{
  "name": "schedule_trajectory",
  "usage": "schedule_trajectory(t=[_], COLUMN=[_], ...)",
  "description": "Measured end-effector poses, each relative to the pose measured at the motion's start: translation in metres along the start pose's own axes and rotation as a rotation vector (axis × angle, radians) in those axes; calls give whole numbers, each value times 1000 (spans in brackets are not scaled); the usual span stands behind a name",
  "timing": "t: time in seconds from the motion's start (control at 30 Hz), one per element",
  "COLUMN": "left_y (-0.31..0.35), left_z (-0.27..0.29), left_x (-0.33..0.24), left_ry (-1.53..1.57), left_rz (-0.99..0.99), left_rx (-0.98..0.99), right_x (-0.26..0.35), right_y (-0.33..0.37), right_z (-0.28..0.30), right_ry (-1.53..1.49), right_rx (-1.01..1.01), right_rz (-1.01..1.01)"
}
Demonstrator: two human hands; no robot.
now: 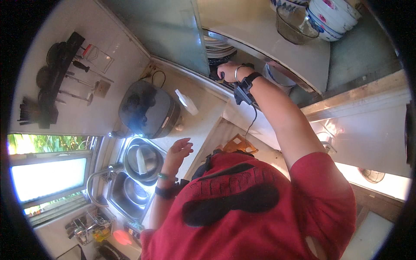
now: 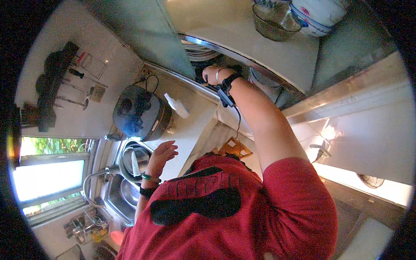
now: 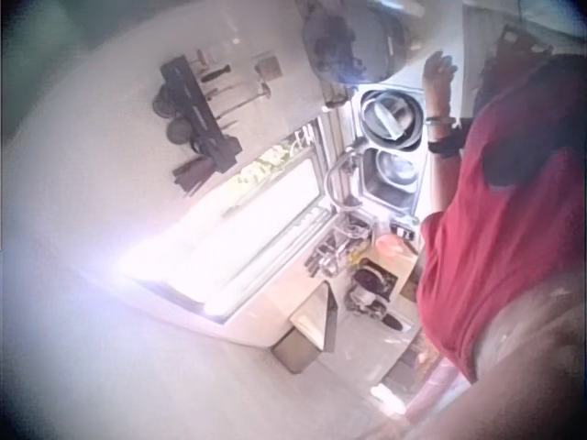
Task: The person washes a cloth in a sink by hand, rinses it under a faucet, and wrings it out. They then use the damp cloth to wipe the shelves and the interior surfaces of the sliding glass doors of a wall-mounted cabinet.
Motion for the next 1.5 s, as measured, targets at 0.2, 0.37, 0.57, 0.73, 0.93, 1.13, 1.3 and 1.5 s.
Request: schedule_trajectory(t=[0.2, 0.37, 0.57, 0.73, 0.93, 1.13, 1.3, 1.5], left_y=[-8, -15, -28, -28, -9, -3, -17, -69], left_z=[0, 0, -8, -5, 8, 1, -5, -14], left_x=[-5, -6, -19, -11, 21, 23, 24, -17], left_ry=[-48, -81, -191, -242, -177, -188, -296, -678], left_rz=[-7, 13, -50, -47, 52, 68, 113, -242], left_rx=[45, 61, 62, 42, -17, -26, 81, 75], right_x=[-4, 17, 20, 13, 6, 10, 16, 4], right_y=[60, 124, 97, 47, 19, 23, 15, 38], right_z=[-17, 4, 22, -9, -18, -24, -14, -20], right_ry=[181, 76, -228, -81, -64, -121, -8, -57], right_rx=[337, 310, -510, -395, -166, -291, -125, -225], right_rz=[-308, -358, -130, -138, -146, -150, -251, -438])
Point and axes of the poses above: each hand's wrist, its own y-axis away from the middle knuckle, its own z-axis out of the back of the hand, x = y × z, the point moved 5 cm from there along -y, towards the middle knuckle, and after that the axes turned 8 degrees about -y, right-handed, at the moved point
